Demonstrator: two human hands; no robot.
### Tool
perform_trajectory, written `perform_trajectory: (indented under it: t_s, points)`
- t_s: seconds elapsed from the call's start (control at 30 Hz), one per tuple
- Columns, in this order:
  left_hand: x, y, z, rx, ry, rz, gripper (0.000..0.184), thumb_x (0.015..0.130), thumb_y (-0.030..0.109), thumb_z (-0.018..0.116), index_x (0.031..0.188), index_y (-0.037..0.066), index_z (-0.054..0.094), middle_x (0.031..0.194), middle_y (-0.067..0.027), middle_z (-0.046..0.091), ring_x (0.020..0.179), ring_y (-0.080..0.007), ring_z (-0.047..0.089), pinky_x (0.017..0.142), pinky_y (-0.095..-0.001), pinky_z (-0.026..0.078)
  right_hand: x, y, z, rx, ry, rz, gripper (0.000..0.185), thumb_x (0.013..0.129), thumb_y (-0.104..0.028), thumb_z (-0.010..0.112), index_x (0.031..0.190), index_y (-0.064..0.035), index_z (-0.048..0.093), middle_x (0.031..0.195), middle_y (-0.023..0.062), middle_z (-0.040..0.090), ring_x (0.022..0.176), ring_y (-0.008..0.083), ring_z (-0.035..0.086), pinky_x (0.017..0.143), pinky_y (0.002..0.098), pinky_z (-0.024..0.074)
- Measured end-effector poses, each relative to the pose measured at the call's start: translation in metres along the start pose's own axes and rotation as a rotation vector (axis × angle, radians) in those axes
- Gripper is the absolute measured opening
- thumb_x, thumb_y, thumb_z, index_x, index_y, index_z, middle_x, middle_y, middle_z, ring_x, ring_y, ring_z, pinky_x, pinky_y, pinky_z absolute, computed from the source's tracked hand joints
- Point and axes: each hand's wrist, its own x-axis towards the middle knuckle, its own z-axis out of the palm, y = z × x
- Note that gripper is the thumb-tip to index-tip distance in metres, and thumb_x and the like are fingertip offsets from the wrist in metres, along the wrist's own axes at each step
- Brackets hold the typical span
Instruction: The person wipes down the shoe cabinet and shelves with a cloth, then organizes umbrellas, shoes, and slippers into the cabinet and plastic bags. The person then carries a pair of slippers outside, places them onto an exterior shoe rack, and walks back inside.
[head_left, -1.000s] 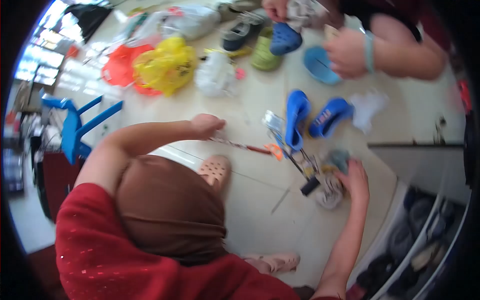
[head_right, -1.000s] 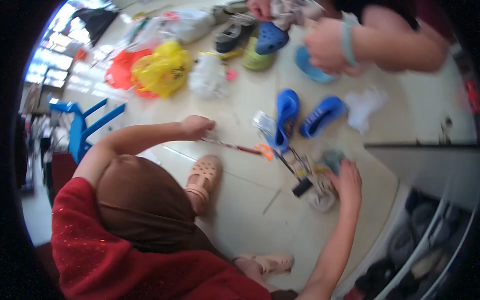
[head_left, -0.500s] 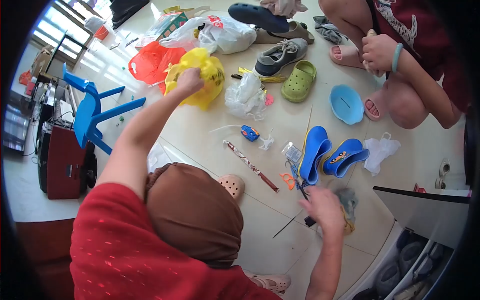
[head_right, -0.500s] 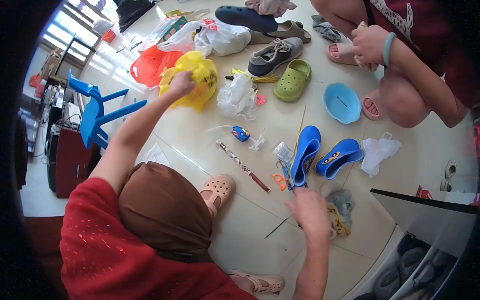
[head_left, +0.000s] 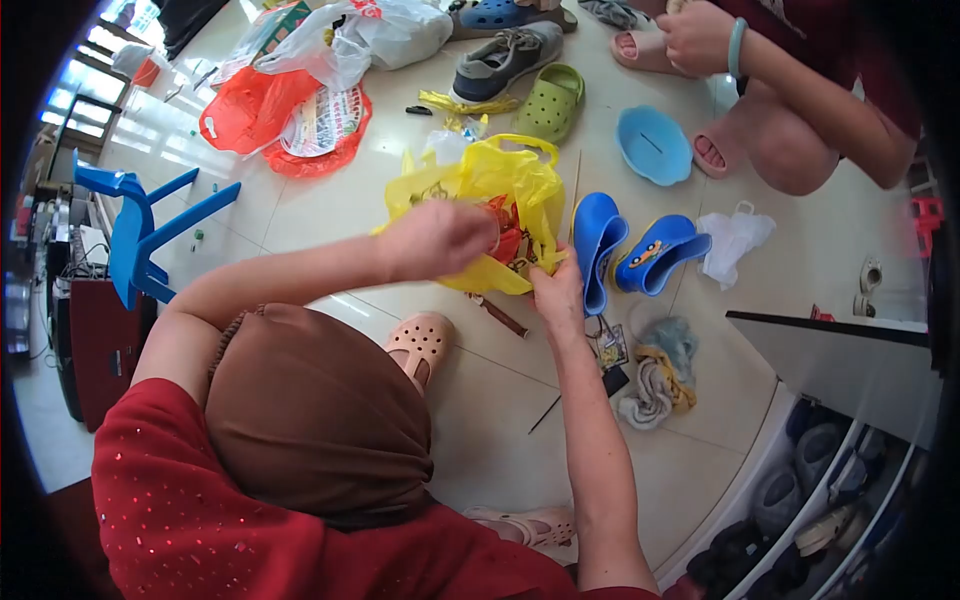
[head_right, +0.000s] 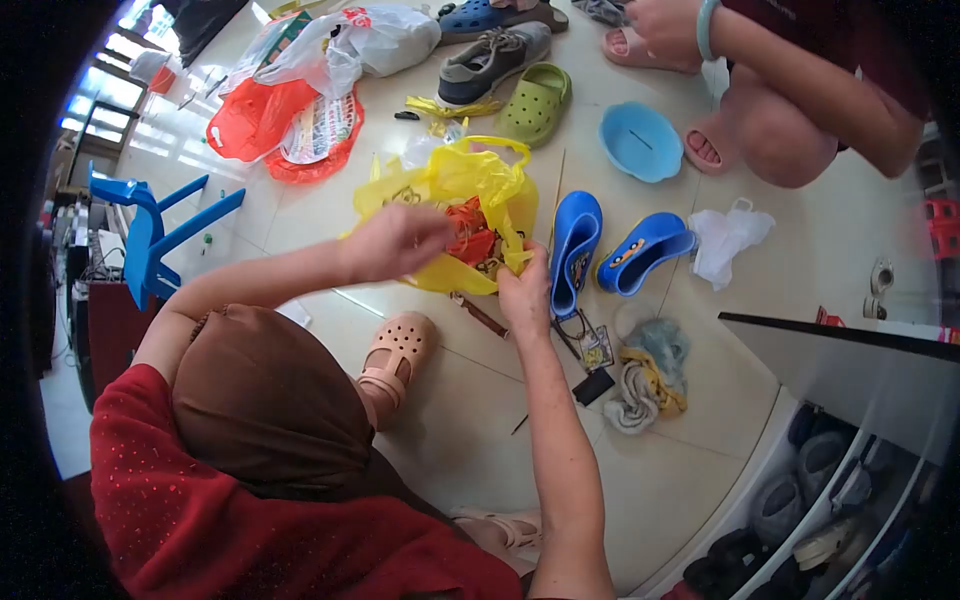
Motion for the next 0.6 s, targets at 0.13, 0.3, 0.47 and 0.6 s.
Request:
perform_trajectory:
  t_s: [0.13, 0.3, 0.47, 0.6]
  points:
    - [0.036, 0.008, -0.029, -0.087, -0.218, -0.329, 0.020, 0.086, 0.014, 0.058, 0.097, -0.001, 0.064, 0.086, -0.0146, 0.065, 0.075, -0.0236, 0.066, 0.070, -0.0359, 0.053, -0.016, -0.003, -0.005, 0.005, -0.053, -0.039, 0.047, 0.079, -0.005, 0.060, 0.123, 0.0018, 0.044, 0.111, 0.0224, 0.062, 0.103, 0.0335, 0.062, 0.090, 0.0386, 0.0471]
    - [0.051, -0.029, 0.021, 0.389, -0.310, -0.098, 0.036, 0.084, 0.022, 0.057, 0.119, 0.011, 0.058, 0.126, -0.0147, 0.055, 0.115, -0.0330, 0.052, 0.091, -0.0489, 0.044, -0.030, -0.025, -0.016, -0.210, 0.001, -0.127, 0.045, 0.083, -0.001, 0.055, 0.126, -0.0006, 0.045, 0.104, 0.0158, 0.063, 0.096, 0.0237, 0.064, 0.083, 0.0310, 0.0488]
    - [0.055, -0.137, 0.051, 0.856, -0.331, 0.021, 0.058, 0.077, 0.047, 0.066, 0.131, 0.028, 0.051, 0.133, -0.0074, 0.051, 0.126, -0.0338, 0.042, 0.097, -0.0580, 0.035, -0.059, -0.047, -0.048, -0.216, -0.202, 0.134, 0.054, 0.083, -0.004, 0.051, 0.132, -0.0026, 0.029, 0.083, 0.0233, 0.064, 0.071, 0.0395, 0.065, 0.070, 0.0464, 0.0516]
    - [0.045, -0.031, 0.004, 0.867, -0.492, -0.195, 0.061, 0.072, 0.049, 0.069, 0.125, 0.020, 0.058, 0.125, -0.0093, 0.057, 0.118, -0.0308, 0.052, 0.099, -0.0421, 0.042, -0.069, -0.029, -0.060, -0.650, -0.164, -0.229, 0.058, 0.084, -0.011, 0.056, 0.132, -0.0014, 0.026, 0.083, 0.0304, 0.063, 0.066, 0.0437, 0.064, 0.063, 0.0516, 0.0518]
